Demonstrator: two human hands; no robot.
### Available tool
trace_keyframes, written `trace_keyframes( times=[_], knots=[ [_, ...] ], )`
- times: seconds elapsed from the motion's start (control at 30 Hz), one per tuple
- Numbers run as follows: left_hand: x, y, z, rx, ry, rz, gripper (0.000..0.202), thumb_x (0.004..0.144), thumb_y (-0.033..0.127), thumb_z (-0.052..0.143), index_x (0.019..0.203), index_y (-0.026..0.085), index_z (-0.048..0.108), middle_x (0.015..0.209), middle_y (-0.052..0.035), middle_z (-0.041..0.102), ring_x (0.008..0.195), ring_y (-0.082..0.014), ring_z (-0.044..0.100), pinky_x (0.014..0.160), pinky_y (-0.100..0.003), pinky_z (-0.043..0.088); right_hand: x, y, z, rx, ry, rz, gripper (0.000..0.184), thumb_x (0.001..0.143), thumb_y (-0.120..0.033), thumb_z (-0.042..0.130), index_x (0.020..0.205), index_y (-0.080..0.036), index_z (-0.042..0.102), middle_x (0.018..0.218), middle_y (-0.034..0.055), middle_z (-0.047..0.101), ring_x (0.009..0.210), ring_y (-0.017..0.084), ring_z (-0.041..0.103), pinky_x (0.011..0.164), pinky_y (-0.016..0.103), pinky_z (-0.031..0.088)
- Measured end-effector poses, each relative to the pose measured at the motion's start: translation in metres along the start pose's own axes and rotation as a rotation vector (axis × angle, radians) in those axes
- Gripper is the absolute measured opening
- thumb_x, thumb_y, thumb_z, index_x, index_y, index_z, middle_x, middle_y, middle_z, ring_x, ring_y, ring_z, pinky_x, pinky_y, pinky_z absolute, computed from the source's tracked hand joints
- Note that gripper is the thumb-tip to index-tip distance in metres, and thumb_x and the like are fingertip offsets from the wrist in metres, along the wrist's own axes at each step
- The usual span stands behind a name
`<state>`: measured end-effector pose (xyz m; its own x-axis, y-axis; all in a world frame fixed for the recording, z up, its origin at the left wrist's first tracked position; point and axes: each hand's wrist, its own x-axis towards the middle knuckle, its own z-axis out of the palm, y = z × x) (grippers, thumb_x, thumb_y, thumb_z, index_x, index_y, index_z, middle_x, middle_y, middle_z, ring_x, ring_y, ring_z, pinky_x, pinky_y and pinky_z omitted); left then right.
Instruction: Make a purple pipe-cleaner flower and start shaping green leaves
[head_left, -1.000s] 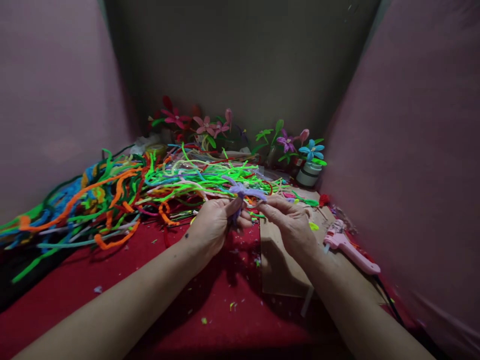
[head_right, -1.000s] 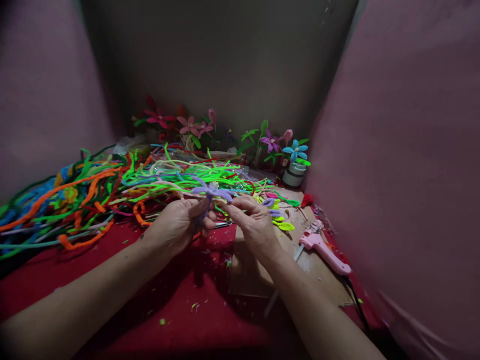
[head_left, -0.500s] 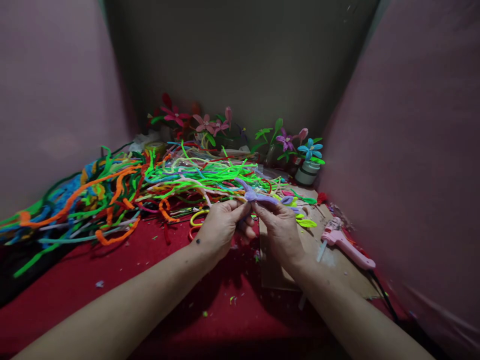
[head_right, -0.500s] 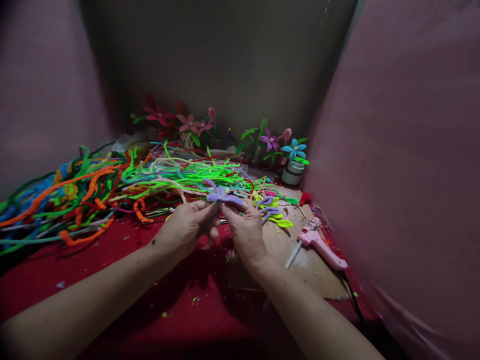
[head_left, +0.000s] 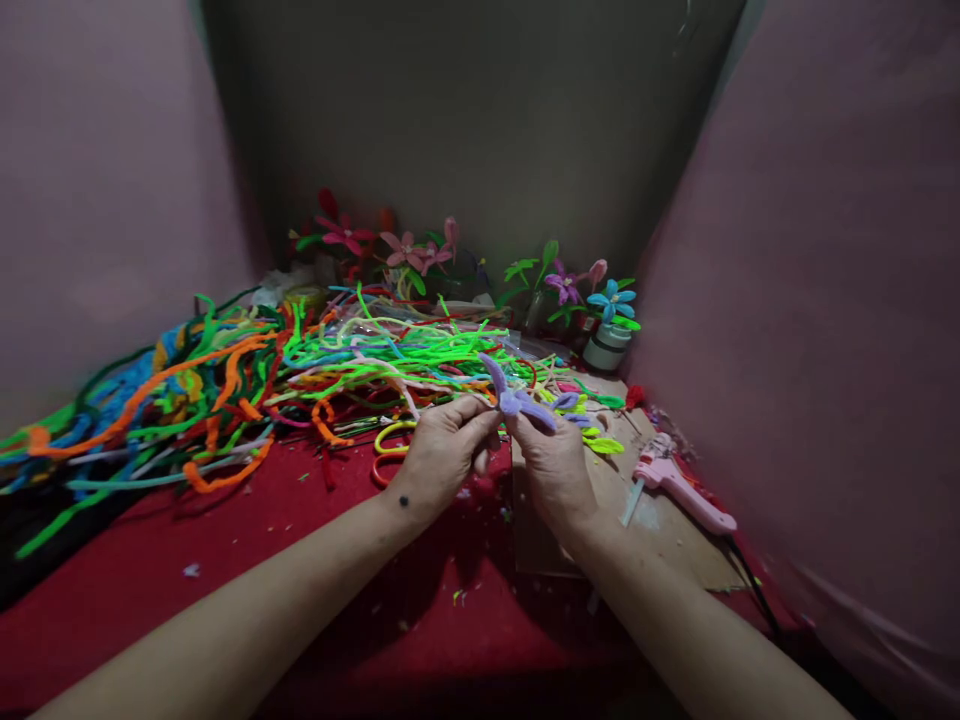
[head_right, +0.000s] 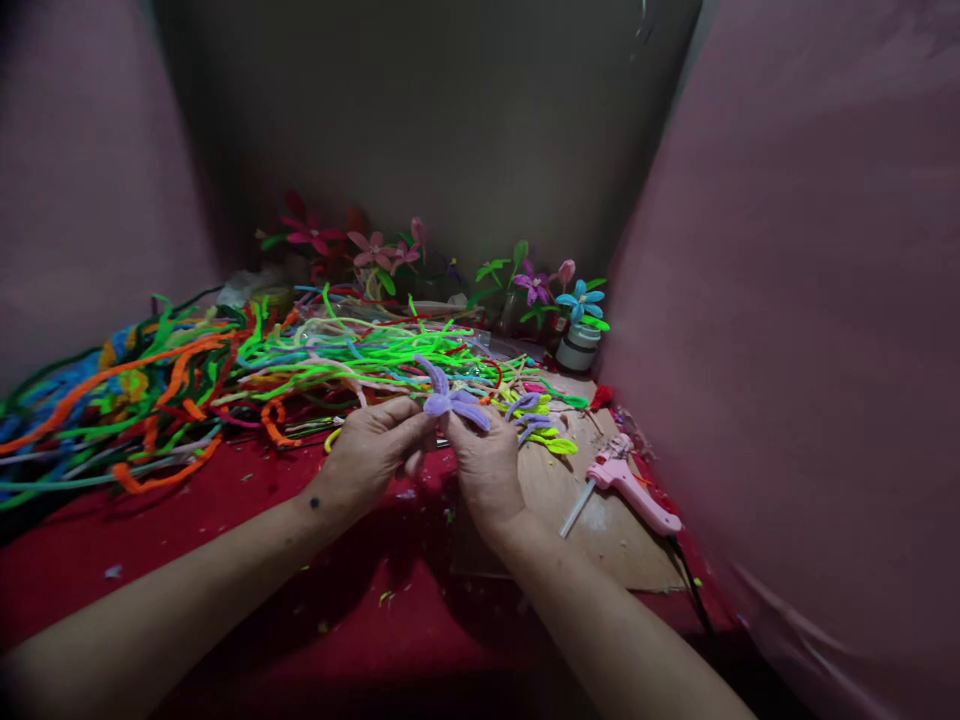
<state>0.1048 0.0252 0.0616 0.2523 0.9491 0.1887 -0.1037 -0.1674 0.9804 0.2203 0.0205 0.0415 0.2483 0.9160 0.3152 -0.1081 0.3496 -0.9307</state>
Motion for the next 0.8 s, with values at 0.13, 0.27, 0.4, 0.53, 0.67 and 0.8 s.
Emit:
trace_keyframes(
  times=[0.13,0.27,0.4,0.53,0.67,0.8],
  knots=[
    [-0.002,-0.002,0.003,-0.029,-0.015,0.004,0.032,0.08,0.035,0.057,0.057,0.014,0.049,0.043,0.0067,0.042,0.037,-0.003,0.034,0.038,-0.016,0.024,-0.002,0.001,0.003,0.103,-0.018,0.008,0.011,0.07,-0.03,0.068,0.073,-0.02,0.068,0.071,-0.0028,0.063,0.067,0.013,0.052,0.066,0.028,0.043],
    [0.0,-0.004,0.002,-0.202,-0.037,-0.066,0.032,0.078,0.037,0.057,0.058,0.014,0.05,0.044,0.0067,0.038,0.036,-0.0024,0.028,0.036,-0.016,0.02,-0.005,-0.001,0.007,0.2,-0.069,-0.026,0.008,0.072,-0.024,0.067,0.08,-0.021,0.069,0.077,-0.0019,0.065,0.075,0.015,0.055,0.074,0.03,0.042],
    [0.004,-0.004,-0.002,-0.367,-0.084,-0.208,0.022,0.075,0.029,0.058,0.062,0.013,0.053,0.045,0.0048,0.044,0.031,-0.0008,0.024,0.033,-0.015,0.013,-0.006,0.001,0.008,0.264,-0.096,-0.021,0.006,0.074,-0.022,0.065,0.078,-0.021,0.069,0.08,-0.001,0.066,0.074,0.015,0.054,0.074,0.03,0.041],
    [0.009,-0.001,-0.008,-0.494,-0.131,-0.37,0.018,0.076,0.024,0.052,0.062,0.013,0.052,0.043,0.0033,0.048,0.027,-0.0007,0.018,0.031,-0.015,0.014,-0.005,0.007,0.009,0.328,-0.066,0.086,0.007,0.071,-0.022,0.068,0.078,-0.02,0.068,0.07,-0.0032,0.062,0.059,0.011,0.046,0.058,0.025,0.036],
    [0.011,0.0,-0.01,-0.498,-0.202,-0.41,0.019,0.076,0.026,0.056,0.063,0.012,0.053,0.046,0.0025,0.05,0.027,-0.001,0.023,0.03,-0.015,0.016,-0.004,0.01,0.012,0.392,-0.037,0.093,0.006,0.07,-0.021,0.068,0.077,-0.02,0.067,0.071,-0.0032,0.062,0.057,0.01,0.045,0.054,0.023,0.034],
    [0.009,0.001,-0.006,-0.377,-0.181,-0.288,0.027,0.077,0.032,0.06,0.063,0.011,0.051,0.053,0.001,0.053,0.03,0.0001,0.028,0.031,-0.014,0.019,-0.004,0.008,0.014,0.407,-0.048,0.108,0.005,0.072,-0.023,0.065,0.071,-0.019,0.065,0.065,-0.0026,0.059,0.057,0.011,0.045,0.053,0.024,0.035]
  ],
)
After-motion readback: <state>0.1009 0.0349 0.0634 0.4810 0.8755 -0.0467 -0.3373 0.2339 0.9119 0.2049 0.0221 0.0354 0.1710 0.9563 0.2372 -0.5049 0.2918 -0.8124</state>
